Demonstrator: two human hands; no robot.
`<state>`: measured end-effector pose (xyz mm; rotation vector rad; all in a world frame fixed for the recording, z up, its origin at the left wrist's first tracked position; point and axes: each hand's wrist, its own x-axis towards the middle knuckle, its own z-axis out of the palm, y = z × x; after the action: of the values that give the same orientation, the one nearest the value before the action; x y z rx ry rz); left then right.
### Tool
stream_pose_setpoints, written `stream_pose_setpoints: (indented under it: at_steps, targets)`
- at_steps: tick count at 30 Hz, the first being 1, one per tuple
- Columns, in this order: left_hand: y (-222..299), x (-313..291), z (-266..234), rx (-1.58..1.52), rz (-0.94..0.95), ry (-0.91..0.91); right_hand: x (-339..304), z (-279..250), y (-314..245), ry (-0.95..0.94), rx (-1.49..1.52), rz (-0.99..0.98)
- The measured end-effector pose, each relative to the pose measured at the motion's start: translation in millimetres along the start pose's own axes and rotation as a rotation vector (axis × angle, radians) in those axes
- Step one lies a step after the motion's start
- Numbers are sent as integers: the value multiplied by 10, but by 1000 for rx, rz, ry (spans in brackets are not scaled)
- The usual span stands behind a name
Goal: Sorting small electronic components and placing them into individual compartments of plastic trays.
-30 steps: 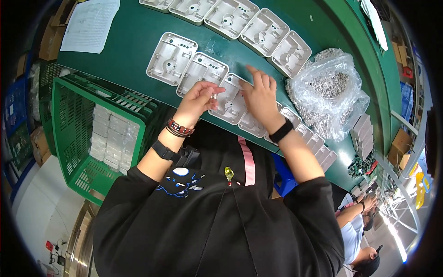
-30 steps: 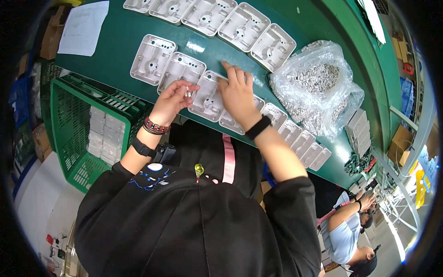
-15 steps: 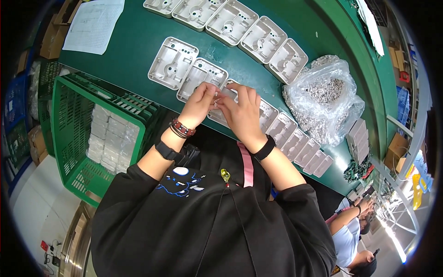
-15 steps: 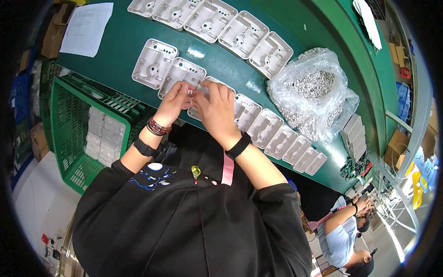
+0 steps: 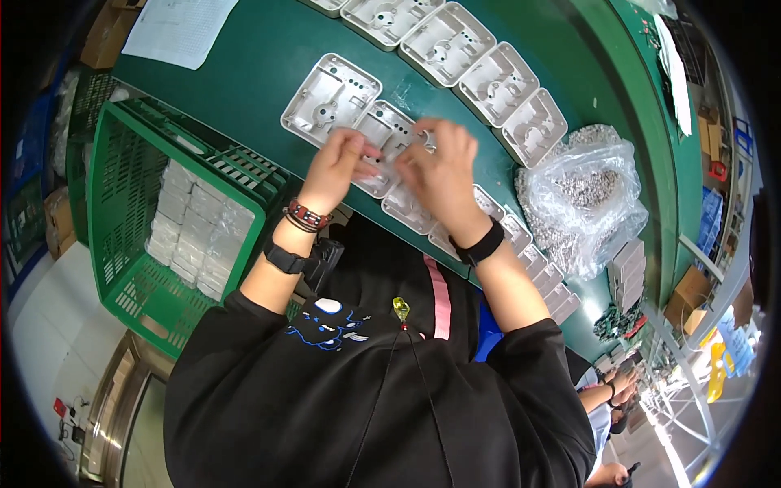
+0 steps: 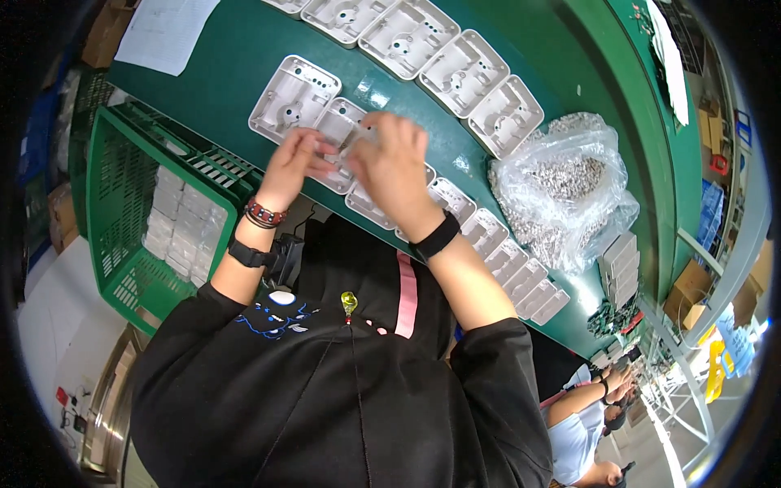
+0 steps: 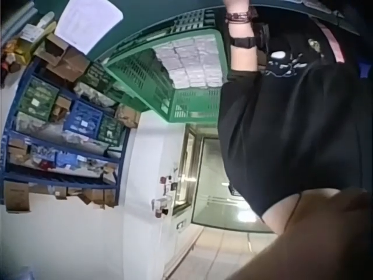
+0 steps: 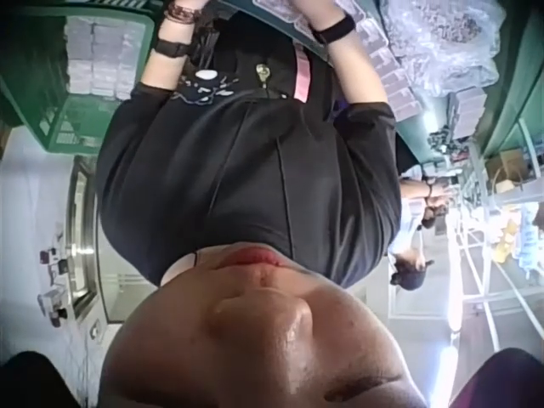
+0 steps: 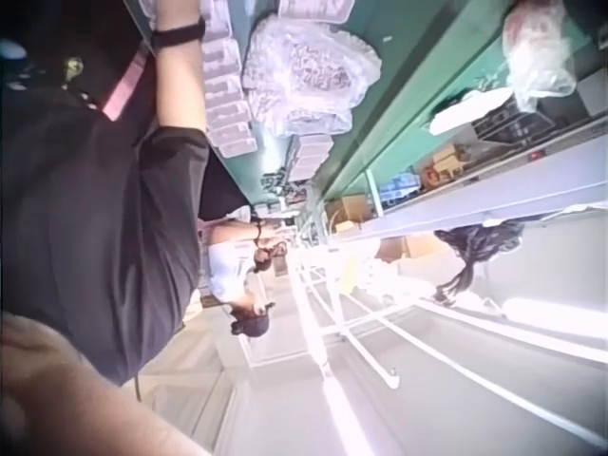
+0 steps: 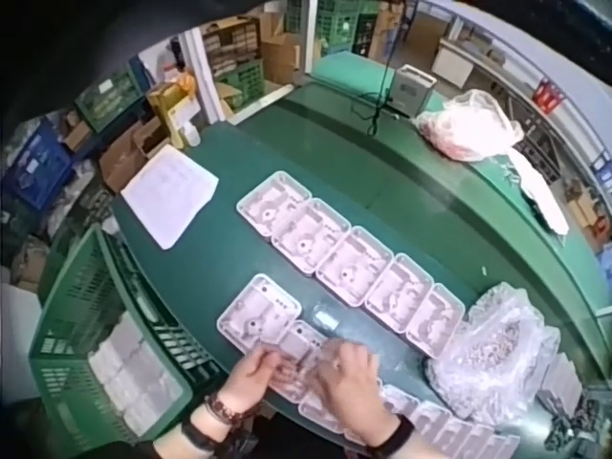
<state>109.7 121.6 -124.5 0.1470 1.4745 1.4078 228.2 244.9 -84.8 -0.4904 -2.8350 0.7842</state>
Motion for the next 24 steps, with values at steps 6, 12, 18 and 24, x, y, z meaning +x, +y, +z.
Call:
stream_pose_setpoints:
  at_steps: [6, 12, 18, 24]
  targets:
    - [60, 49, -380, 88, 176, 210, 260, 348, 309, 75, -265, 22]
    - [136, -24, -409, 101, 199, 244, 254, 510, 397, 12, -406, 20]
    - [198, -68, -291, 138, 177, 173, 294, 392, 398, -79, -470, -64]
    - [134, -100, -235, 117, 181, 56, 310, 352, 394, -105, -557, -126]
